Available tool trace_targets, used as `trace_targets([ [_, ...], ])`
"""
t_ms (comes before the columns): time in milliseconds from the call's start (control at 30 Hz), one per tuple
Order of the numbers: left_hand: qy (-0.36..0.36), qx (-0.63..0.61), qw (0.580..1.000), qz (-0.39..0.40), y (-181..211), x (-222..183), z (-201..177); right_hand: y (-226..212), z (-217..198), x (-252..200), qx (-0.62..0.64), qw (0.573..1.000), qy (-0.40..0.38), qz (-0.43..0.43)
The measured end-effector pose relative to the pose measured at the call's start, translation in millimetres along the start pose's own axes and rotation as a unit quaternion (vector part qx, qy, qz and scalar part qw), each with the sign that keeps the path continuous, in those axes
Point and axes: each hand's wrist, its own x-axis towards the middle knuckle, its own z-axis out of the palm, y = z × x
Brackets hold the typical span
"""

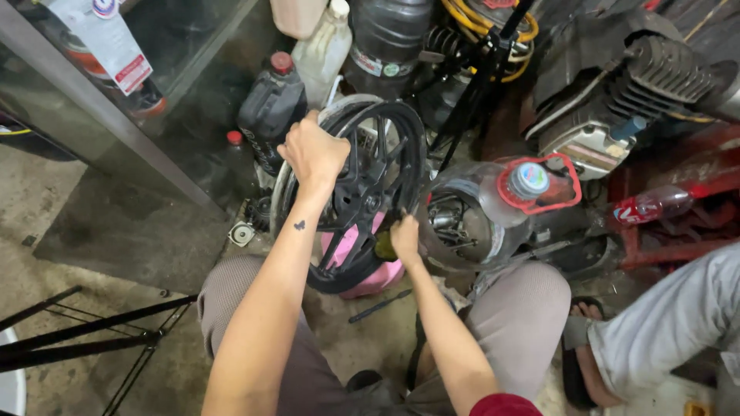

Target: Cleaning a motorcycle wheel rim using a sponge and cleaning agent in a workshop environment.

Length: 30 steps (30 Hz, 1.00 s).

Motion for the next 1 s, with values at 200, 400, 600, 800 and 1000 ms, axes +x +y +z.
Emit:
trace_targets([
  [200,-0.008,0.015,1.0,0.011,5,-2,-2,-11,-8,-66,0.016,0.994,-0.047,0.1],
  [400,0.008,0.013,1.0,0.01,2,-1,1,-28,6,-145,0.026,0.992,-0.122,0.033],
  [600,0.01,0.008,1.0,0.012,-4,-1,-1,-142,-46,-213,0.045,0.982,-0.18,-0.018],
  [800,0.047,0.016,0.998,0.039,-12,6,5,-111,-44,-198,0.017,0.981,-0.176,-0.079],
  [1000,0.032,0.017,0.999,0.038,-12,1,3,-105,-65,-141,-0.145,0.976,-0.162,0.032],
])
